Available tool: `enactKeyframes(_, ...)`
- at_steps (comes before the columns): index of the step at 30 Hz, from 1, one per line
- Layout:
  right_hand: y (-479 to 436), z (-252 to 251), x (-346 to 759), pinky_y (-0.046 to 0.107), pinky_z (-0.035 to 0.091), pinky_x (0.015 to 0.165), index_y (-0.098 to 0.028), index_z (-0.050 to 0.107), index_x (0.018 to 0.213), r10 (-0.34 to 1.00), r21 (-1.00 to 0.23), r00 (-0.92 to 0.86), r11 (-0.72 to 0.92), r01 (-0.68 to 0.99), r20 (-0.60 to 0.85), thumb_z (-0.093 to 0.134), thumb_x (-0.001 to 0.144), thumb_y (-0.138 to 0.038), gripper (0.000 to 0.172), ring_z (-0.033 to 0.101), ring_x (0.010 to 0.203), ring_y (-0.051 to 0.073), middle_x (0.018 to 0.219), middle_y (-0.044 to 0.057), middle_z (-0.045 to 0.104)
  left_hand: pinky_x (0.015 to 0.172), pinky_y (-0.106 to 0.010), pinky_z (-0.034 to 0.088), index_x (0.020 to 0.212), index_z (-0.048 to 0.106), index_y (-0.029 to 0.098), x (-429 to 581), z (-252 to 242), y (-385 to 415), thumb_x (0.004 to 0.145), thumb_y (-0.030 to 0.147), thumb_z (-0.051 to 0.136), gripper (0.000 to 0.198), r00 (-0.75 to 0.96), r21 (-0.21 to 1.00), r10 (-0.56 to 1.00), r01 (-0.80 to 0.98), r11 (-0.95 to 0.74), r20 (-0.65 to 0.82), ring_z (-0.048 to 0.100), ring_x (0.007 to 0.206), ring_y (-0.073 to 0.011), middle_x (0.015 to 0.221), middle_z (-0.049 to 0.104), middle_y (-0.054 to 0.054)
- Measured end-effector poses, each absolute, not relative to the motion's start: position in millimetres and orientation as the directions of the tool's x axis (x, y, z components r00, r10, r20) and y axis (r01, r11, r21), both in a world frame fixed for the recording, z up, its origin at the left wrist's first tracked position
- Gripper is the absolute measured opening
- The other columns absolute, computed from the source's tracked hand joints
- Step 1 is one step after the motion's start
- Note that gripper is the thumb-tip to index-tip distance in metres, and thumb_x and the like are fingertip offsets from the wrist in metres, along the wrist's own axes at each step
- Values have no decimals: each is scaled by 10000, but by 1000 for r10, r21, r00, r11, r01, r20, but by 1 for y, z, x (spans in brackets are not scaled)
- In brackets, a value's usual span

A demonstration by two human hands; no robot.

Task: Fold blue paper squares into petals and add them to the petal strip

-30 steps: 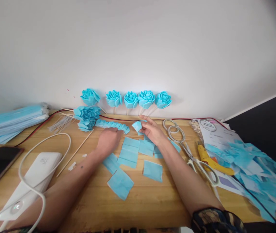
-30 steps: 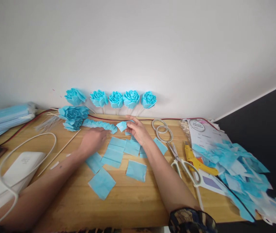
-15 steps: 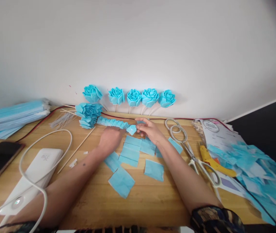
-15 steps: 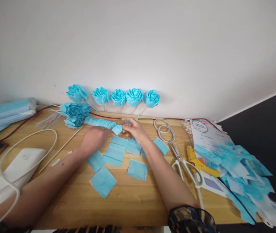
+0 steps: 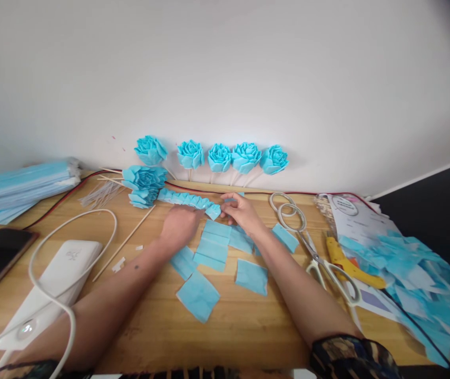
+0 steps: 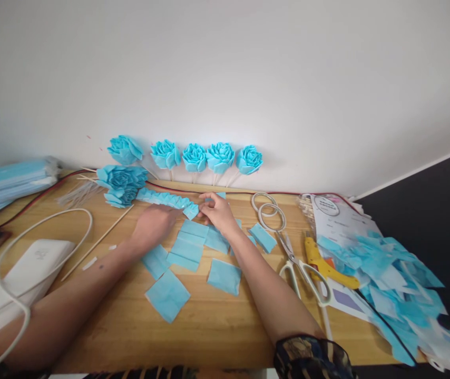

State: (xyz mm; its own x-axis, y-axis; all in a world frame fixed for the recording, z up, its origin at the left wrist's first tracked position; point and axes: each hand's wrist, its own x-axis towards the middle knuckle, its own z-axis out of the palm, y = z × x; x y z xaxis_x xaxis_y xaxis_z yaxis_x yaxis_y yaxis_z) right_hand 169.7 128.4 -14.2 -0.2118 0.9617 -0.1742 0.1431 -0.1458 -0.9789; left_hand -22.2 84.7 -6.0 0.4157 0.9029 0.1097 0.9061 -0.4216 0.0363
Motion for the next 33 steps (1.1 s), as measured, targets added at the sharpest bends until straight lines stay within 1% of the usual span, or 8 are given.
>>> enactKeyframes(2,129,-15,170,185,418,363,-196,568,976,967,-979,-206,-116,165,-149,642,688,-255,303,590,522,117,638,-38,620,705,-338,452,1046,689,174,-22,-6,85,870,125,460,294,417,36,902,906,-423,109,673,815,-267,861,725,-109)
enactKeyframes(7,130,-19,171,197,432,362,-209,574,968,974,-971,-188,-87,221,-130,620,692,-225,280,612,549,135,656,-31,616,714,-353,451,1069,692,183,-23,-5,85,872,123,444,323,411,41,907,909,-415,89,670,819,-277,868,725,-108)
enactKeyframes(13,129,-19,168,204,449,367,-214,569,971,978,-957,-179,-52,286,-107,586,711,-209,261,629,580,148,677,-25,617,716,-346,451,1033,698,173,-23,-5,84,879,124,429,314,405,40,910,912,-409,87,670,805,-268,865,725,-114)
enactKeyframes(18,128,-23,168,207,425,372,-227,558,900,979,-936,-191,5,351,-66,551,745,-205,157,638,590,163,664,-23,618,724,-351,459,1013,710,178,-23,-6,85,875,116,429,319,390,53,916,917,-395,91,674,810,-272,884,729,-116)
enactKeyframes(21,128,-28,168,218,432,435,-229,589,870,976,-915,-219,84,395,-5,523,768,-187,129,651,616,161,673,-22,632,711,-353,460,1020,708,173,-22,-5,85,870,110,425,326,393,52,915,915,-399,92,674,801,-275,876,728,-119)
enactKeyframes(26,128,-30,169,260,463,601,-231,665,917,967,-838,-242,201,507,86,503,790,-157,220,646,632,156,642,-26,650,710,-347,459,1050,700,167,-22,-3,84,863,110,434,330,405,40,911,912,-409,82,671,787,-268,858,727,-118)
enactKeyframes(29,128,-27,168,266,455,640,-227,686,927,963,-794,-250,227,564,98,489,805,-156,242,634,612,151,623,-25,655,722,-343,459,1047,702,175,-22,-3,84,864,108,435,331,397,49,914,914,-402,78,671,804,-265,886,729,-116)
enactKeyframes(33,127,-27,167,257,444,650,-232,681,945,957,-776,-258,262,574,133,490,792,-134,264,619,605,144,634,-34,652,733,-349,459,1051,702,179,-22,-4,84,865,108,429,338,391,62,917,916,-395,75,673,820,-268,898,731,-116)
